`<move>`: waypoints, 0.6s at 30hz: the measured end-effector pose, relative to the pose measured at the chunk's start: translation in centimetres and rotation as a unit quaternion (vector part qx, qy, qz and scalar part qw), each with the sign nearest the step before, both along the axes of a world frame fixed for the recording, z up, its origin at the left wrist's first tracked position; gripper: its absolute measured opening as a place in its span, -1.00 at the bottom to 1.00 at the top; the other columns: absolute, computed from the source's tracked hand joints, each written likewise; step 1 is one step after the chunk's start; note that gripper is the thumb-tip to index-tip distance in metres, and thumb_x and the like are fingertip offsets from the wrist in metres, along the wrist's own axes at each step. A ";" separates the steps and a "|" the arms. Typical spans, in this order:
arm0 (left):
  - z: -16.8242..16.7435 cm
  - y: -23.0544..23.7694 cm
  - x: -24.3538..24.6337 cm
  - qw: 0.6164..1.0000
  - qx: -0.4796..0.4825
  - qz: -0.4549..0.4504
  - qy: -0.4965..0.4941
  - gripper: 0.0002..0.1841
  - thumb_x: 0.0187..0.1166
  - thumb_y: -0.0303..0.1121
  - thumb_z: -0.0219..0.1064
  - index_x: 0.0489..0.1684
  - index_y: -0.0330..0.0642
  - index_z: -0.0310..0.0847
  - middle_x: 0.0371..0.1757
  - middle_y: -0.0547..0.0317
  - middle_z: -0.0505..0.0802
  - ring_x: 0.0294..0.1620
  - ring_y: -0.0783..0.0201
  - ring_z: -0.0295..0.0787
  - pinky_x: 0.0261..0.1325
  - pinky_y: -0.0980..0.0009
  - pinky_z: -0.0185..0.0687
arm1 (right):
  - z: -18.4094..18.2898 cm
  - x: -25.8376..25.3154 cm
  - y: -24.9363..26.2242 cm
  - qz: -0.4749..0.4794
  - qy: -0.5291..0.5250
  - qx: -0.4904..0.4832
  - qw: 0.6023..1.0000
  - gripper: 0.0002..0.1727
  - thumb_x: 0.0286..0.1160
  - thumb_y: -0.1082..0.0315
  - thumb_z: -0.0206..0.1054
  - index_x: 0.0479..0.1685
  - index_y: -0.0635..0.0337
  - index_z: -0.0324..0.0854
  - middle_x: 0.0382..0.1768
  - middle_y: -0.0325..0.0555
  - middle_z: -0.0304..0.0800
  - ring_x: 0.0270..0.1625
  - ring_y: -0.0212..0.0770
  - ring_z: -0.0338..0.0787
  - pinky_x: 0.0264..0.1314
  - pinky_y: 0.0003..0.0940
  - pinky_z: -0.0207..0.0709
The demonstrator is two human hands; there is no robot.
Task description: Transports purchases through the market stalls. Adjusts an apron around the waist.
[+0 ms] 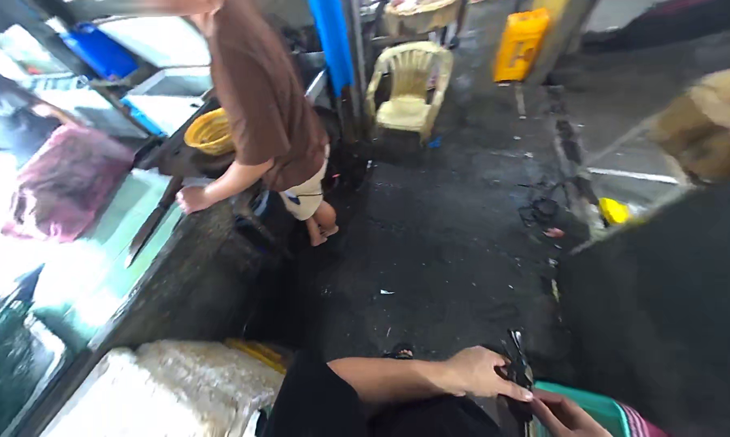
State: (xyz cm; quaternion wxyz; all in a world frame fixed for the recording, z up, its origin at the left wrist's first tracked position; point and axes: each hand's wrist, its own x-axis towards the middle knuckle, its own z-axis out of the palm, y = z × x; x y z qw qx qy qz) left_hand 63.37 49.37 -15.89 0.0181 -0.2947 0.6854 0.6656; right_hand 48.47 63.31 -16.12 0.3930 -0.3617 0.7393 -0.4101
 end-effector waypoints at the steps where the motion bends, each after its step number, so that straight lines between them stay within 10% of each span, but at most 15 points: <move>1: -0.1 -0.9 1.2 0.999 0.021 0.033 0.002 -0.52 0.63 -0.21 0.43 0.24 -0.52 0.59 0.04 -0.33 0.81 -0.04 -0.07 0.82 0.18 -0.04 0.71 | 0.1 0.5 -1.9 0.034 0.022 0.018 0.999 -0.71 0.49 0.38 0.44 0.01 0.49 0.71 -0.18 0.06 0.85 -0.15 -0.34 0.81 0.08 -0.32 0.72; 8: -0.1 -5.1 9.3 0.963 0.088 0.251 0.034 -0.53 0.75 -0.28 0.26 0.47 -0.49 0.49 0.25 -0.39 0.76 0.22 -0.13 0.76 0.39 -0.09 0.59 | 0.8 5.1 -13.7 0.268 0.085 0.073 0.957 -0.68 0.54 0.32 0.42 0.07 0.44 0.76 -0.10 0.17 0.89 -0.08 -0.16 0.87 0.16 -0.13 0.72; 13: -1.9 -5.0 12.9 0.939 0.008 0.344 -0.022 -0.57 0.76 -0.21 0.27 0.32 -0.44 0.62 0.13 -0.33 0.82 0.22 -0.16 0.77 0.40 -0.18 0.55 | -0.1 7.4 -20.6 0.495 0.170 0.098 0.846 -0.64 0.55 0.24 0.38 -0.02 0.45 0.78 -0.15 0.29 0.85 -0.08 0.10 0.83 0.15 0.15 0.62; 15: -2.4 -4.9 13.7 0.917 0.013 0.396 -0.042 -0.55 0.76 -0.17 0.27 0.34 -0.41 0.64 0.14 -0.30 0.83 0.22 -0.16 0.78 0.41 -0.19 0.55 | -0.1 8.5 -23.9 0.562 0.170 0.137 0.798 -0.57 0.56 0.21 0.38 0.12 0.48 0.69 -0.07 0.35 0.81 0.02 0.22 0.79 0.22 0.26 0.56; 18: -2.2 -6.1 14.3 0.899 0.014 0.432 -0.066 -0.54 0.77 -0.12 0.24 0.37 -0.36 0.63 0.15 -0.26 0.84 0.22 -0.13 0.80 0.41 -0.18 0.59 | -1.0 8.6 -28.3 0.540 0.020 0.131 0.831 -0.38 0.57 0.25 0.38 0.50 0.49 0.39 0.22 0.32 0.71 0.19 0.07 0.79 0.31 0.02 0.67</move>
